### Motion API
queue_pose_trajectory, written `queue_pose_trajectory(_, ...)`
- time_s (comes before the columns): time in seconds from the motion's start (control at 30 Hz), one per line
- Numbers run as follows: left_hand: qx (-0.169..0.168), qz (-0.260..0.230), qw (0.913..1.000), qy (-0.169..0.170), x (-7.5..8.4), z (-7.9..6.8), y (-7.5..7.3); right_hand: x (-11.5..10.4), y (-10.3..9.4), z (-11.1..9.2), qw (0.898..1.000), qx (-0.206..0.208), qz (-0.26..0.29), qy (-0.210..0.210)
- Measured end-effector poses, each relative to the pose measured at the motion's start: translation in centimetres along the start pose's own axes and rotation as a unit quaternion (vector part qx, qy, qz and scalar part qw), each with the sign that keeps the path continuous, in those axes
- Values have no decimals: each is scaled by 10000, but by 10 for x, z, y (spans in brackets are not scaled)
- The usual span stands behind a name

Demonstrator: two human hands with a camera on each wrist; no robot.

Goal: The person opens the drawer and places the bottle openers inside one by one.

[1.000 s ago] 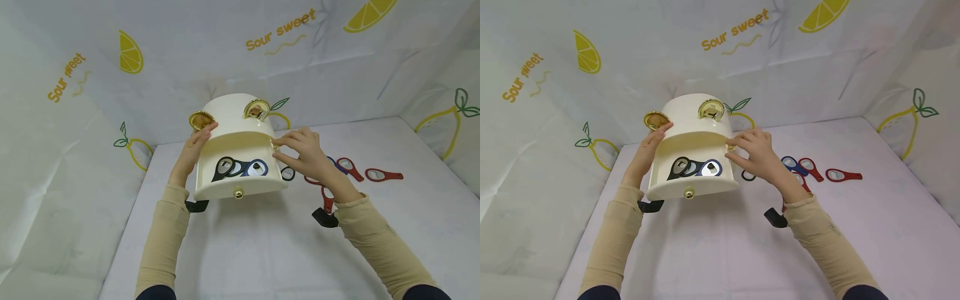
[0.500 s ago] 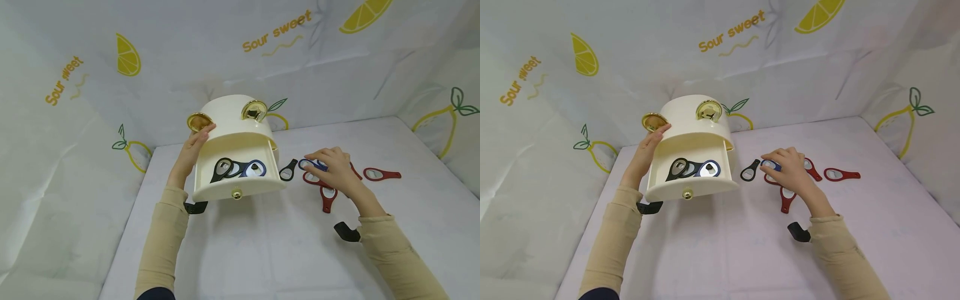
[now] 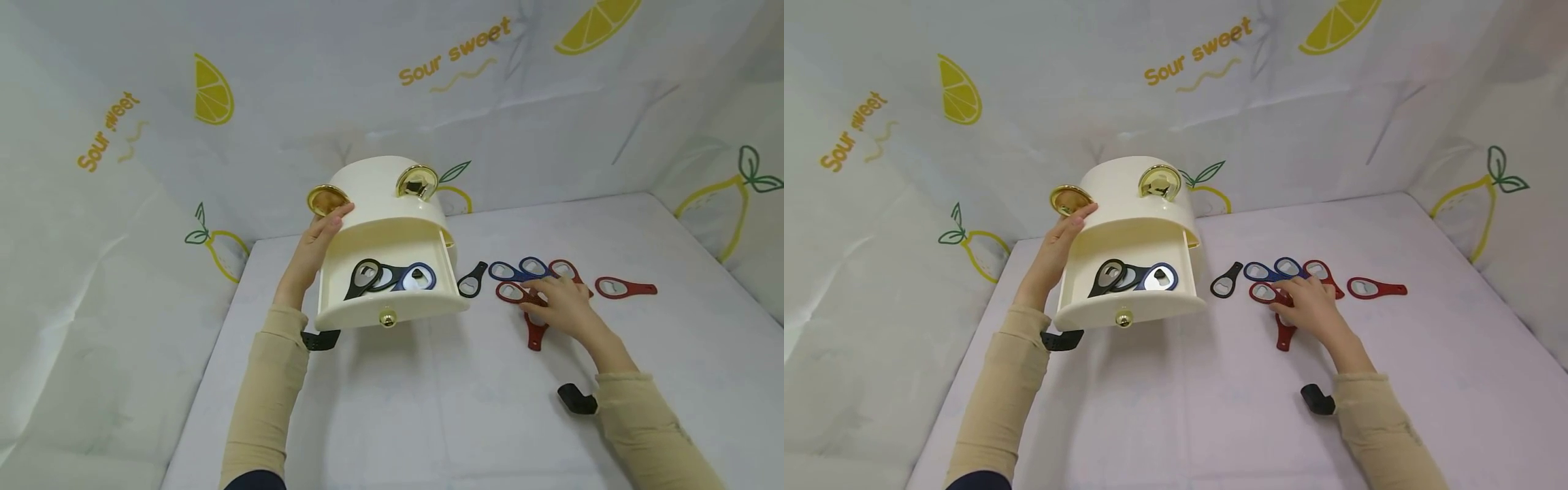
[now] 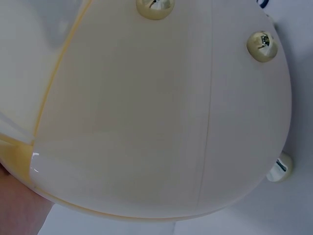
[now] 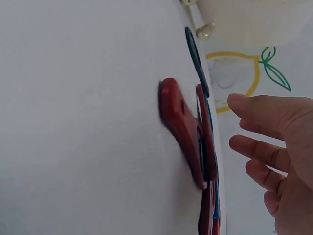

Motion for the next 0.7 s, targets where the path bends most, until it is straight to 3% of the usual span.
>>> queue_pose_trajectory(0.7, -39, -33, 10000, 45, -1, 0, 0, 25, 14, -7, 9989, 58, -171, 432)
Point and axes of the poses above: each hand's wrist, its own z-axis towards the middle knuckle, its own y-axis out of the palm, x = y × z, the point moved 6 cm from there along z, towards the middle knuckle, and after that the axes turned 1 degree about -y, right-handed, at the moved point
